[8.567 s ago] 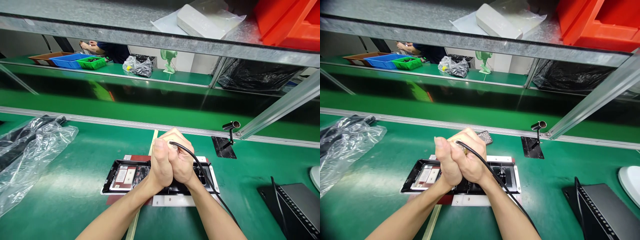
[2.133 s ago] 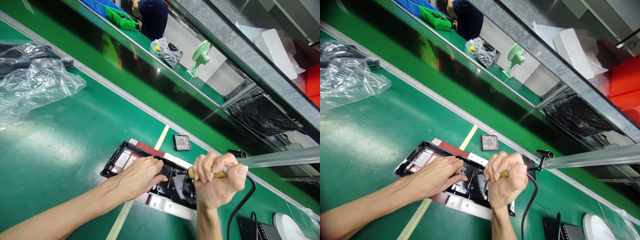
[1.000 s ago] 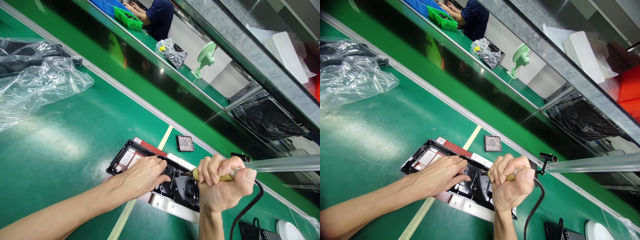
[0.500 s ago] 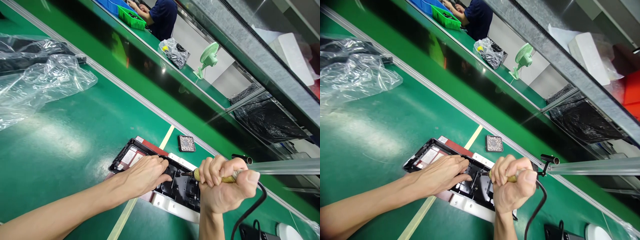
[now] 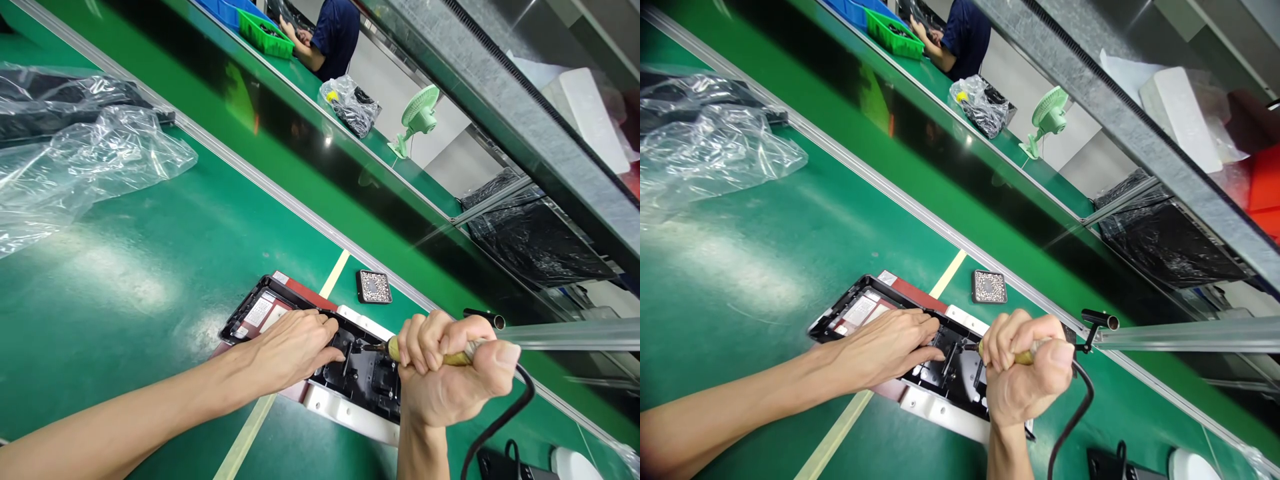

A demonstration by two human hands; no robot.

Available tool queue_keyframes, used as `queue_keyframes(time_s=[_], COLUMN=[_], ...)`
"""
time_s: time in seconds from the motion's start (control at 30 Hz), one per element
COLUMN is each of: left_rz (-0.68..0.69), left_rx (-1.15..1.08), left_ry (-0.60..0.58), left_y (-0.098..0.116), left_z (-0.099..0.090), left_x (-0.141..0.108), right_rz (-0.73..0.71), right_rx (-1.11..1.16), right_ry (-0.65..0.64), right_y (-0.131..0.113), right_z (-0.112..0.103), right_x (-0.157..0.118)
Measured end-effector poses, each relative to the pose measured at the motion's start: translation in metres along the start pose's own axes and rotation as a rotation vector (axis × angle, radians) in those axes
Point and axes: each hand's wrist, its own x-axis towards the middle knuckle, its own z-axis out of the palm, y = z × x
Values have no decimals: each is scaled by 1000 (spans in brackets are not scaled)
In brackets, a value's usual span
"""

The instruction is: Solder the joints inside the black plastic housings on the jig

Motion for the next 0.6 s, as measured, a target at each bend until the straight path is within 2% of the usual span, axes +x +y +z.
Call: queue_keyframes(time_s=[0.6], left_rz=[29], left_rx=[0], left_ry=[50], left_y=[-5], left_z=[8], left_x=[-2], right_rz=[10], right_rx=[1], right_ry=[1], right_y=[2], right_z=[0], right_x=[0])
